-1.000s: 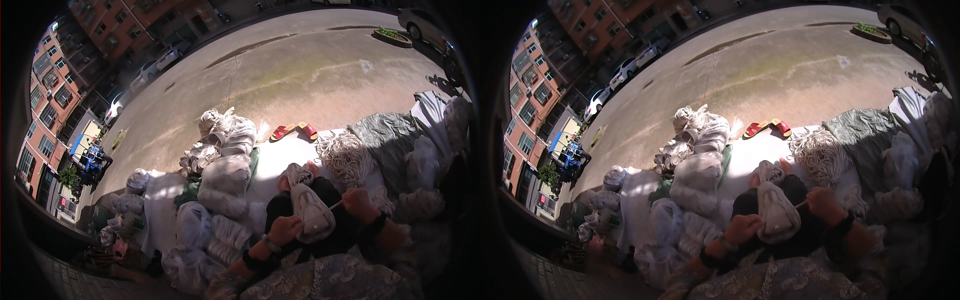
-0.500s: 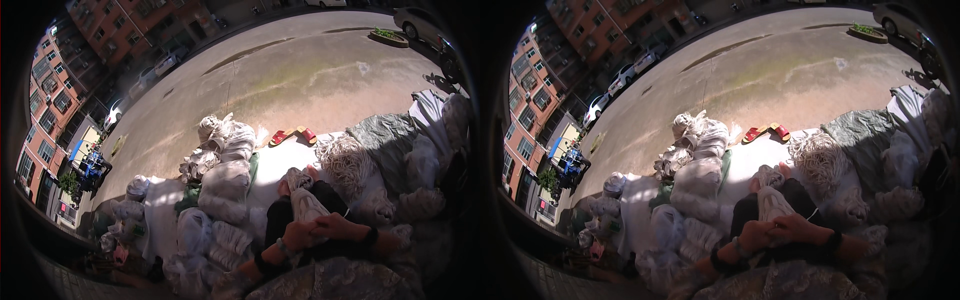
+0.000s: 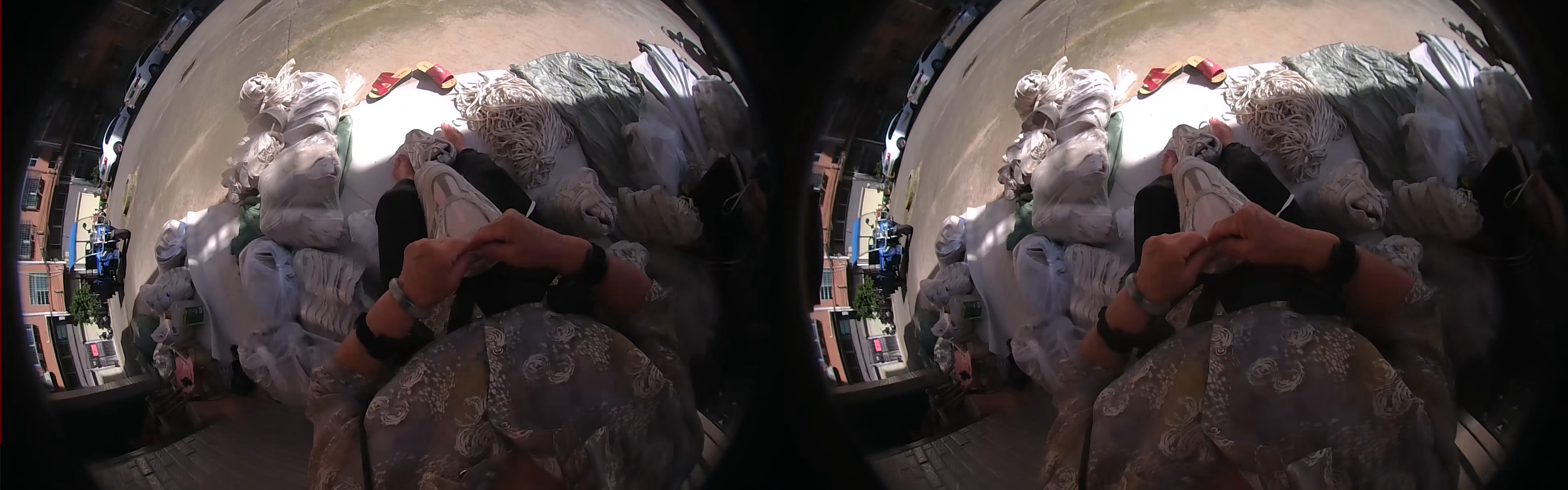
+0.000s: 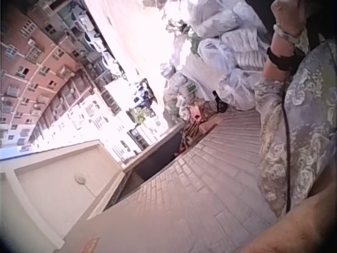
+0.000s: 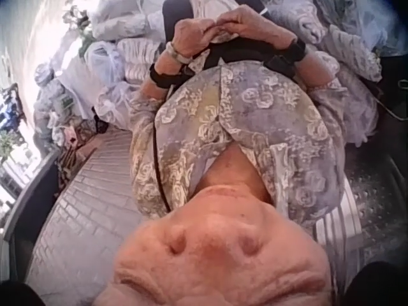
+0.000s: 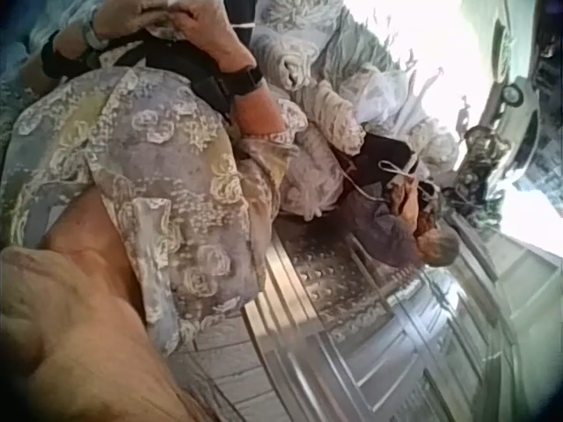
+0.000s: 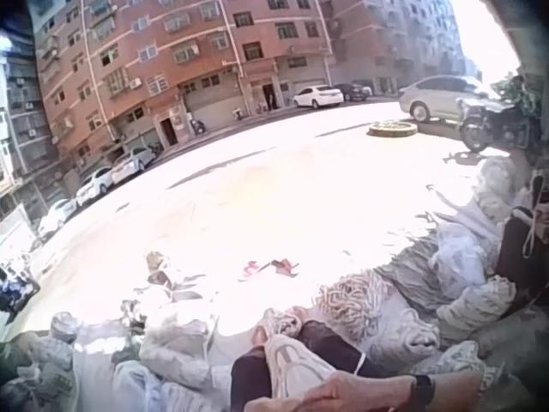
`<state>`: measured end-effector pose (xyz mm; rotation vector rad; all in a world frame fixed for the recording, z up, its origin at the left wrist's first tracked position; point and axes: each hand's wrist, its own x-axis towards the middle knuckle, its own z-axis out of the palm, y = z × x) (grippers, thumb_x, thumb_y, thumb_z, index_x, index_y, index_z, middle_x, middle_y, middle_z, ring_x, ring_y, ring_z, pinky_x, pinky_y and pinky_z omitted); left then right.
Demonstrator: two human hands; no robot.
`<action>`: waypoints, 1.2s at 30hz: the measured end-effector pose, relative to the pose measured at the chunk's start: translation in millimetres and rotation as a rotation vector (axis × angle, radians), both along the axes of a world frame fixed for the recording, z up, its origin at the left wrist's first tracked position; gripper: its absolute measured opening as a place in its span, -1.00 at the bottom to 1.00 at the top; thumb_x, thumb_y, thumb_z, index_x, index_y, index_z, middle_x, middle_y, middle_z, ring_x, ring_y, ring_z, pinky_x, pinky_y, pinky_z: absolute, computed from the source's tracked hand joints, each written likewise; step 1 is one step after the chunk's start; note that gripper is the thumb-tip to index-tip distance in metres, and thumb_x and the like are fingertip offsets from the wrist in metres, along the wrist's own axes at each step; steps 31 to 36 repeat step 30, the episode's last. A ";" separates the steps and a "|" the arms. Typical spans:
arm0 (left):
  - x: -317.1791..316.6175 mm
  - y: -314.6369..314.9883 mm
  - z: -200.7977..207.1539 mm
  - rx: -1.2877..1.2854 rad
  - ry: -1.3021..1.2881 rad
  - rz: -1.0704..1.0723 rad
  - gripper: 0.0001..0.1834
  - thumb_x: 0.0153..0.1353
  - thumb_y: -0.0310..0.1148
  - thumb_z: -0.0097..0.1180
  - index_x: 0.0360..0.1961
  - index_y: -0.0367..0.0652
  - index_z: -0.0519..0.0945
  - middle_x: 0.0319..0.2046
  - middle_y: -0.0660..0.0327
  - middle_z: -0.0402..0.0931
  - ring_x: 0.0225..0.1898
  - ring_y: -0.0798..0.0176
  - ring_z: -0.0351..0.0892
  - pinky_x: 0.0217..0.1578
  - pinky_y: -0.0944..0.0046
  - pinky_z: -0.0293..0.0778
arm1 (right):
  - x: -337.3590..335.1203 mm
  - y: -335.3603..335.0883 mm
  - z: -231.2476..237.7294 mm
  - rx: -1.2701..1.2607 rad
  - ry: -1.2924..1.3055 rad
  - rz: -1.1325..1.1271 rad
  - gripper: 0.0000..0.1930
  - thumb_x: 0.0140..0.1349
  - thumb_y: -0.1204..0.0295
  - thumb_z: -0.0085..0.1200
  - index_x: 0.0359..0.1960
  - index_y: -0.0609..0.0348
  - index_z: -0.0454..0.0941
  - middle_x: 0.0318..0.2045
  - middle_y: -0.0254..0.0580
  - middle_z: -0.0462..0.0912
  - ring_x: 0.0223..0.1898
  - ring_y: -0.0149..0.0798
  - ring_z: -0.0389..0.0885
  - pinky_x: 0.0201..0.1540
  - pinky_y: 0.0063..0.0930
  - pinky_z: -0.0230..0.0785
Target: Lacing new white sneakers while sitting on the ground.
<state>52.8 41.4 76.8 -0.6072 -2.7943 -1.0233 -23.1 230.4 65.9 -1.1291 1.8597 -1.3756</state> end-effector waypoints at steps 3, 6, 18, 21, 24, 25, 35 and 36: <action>2.4 -6.1 -27.0 0.055 0.014 0.158 -0.90 -0.01 -0.40 0.12 -0.45 -0.18 0.55 -0.52 0.11 0.52 -0.46 0.02 0.55 -0.42 0.17 0.44 | -3.1 2.2 -10.0 0.090 -0.024 -0.069 -0.84 0.09 0.50 0.01 -0.31 0.29 0.56 -0.53 -0.04 0.58 -0.48 -0.42 0.55 -0.36 -0.47 0.39; -5.4 -15.6 -49.9 0.116 0.105 0.278 -0.89 -0.04 -0.48 0.17 -0.44 -0.24 0.54 -0.54 0.11 0.51 -0.54 0.12 0.53 -0.49 0.28 0.42 | -15.4 1.1 -31.0 0.057 -0.020 -0.193 -0.87 0.10 0.51 0.01 -0.36 0.31 0.54 -0.60 -0.19 0.55 -0.52 -0.48 0.49 -0.41 -0.55 0.36; -3.7 0.1 -63.4 0.029 0.003 0.290 -0.29 -0.05 0.03 0.21 -0.02 -0.32 0.38 -0.08 -0.04 0.40 -0.07 -0.12 0.39 -0.03 0.09 0.33 | -26.7 -19.1 -69.6 -0.013 -0.135 -0.398 -0.90 0.15 0.50 -0.04 -0.43 0.27 0.48 -0.62 -0.34 0.45 -0.53 -0.52 0.38 -0.44 -0.56 0.30; -3.5 -4.0 -71.7 0.033 -0.083 0.237 -0.16 -0.14 0.09 0.25 0.04 -0.33 0.33 0.00 -0.08 0.33 -0.01 -0.14 0.34 0.00 0.08 0.31 | -20.2 -16.5 -72.2 -0.034 -0.135 -0.390 -0.90 0.17 0.48 -0.05 -0.38 0.26 0.46 -0.60 -0.31 0.45 -0.50 -0.50 0.37 -0.41 -0.54 0.31; -3.3 -5.8 -76.2 -0.068 -0.072 0.142 -0.13 -0.18 0.12 0.25 0.04 -0.32 0.32 0.04 -0.07 0.29 0.03 -0.13 0.29 0.03 0.07 0.28 | -10.1 -15.2 -81.1 -0.064 -0.160 -0.421 -0.90 0.19 0.46 -0.05 -0.36 0.24 0.45 -0.58 -0.29 0.44 -0.48 -0.50 0.36 -0.38 -0.55 0.31; -1.4 -6.1 -77.7 -0.118 -0.041 0.131 -0.12 -0.19 0.13 0.24 0.05 -0.31 0.32 0.05 -0.06 0.28 0.04 -0.11 0.29 0.03 0.05 0.27 | -7.6 -15.3 -84.5 -0.082 -0.155 -0.437 -0.89 0.20 0.45 -0.04 -0.35 0.23 0.44 -0.57 -0.28 0.44 -0.47 -0.50 0.35 -0.38 -0.55 0.31; 4.2 -6.1 -77.0 -0.243 -0.073 0.118 -0.12 -0.19 0.16 0.22 0.06 -0.24 0.33 0.12 -0.02 0.22 0.08 -0.11 0.25 0.04 0.00 0.25 | -0.3 -17.3 -99.9 -0.106 0.003 -0.430 -0.87 0.23 0.40 -0.06 -0.34 0.20 0.44 -0.51 -0.19 0.55 -0.47 -0.22 0.48 -0.35 -0.45 0.35; 4.2 -6.1 -77.0 -0.243 -0.073 0.118 -0.12 -0.19 0.16 0.22 0.06 -0.24 0.33 0.12 -0.02 0.22 0.08 -0.11 0.25 0.04 0.00 0.25 | -0.3 -17.3 -99.9 -0.106 0.003 -0.430 -0.87 0.23 0.40 -0.06 -0.34 0.20 0.44 -0.51 -0.19 0.55 -0.47 -0.22 0.48 -0.35 -0.45 0.35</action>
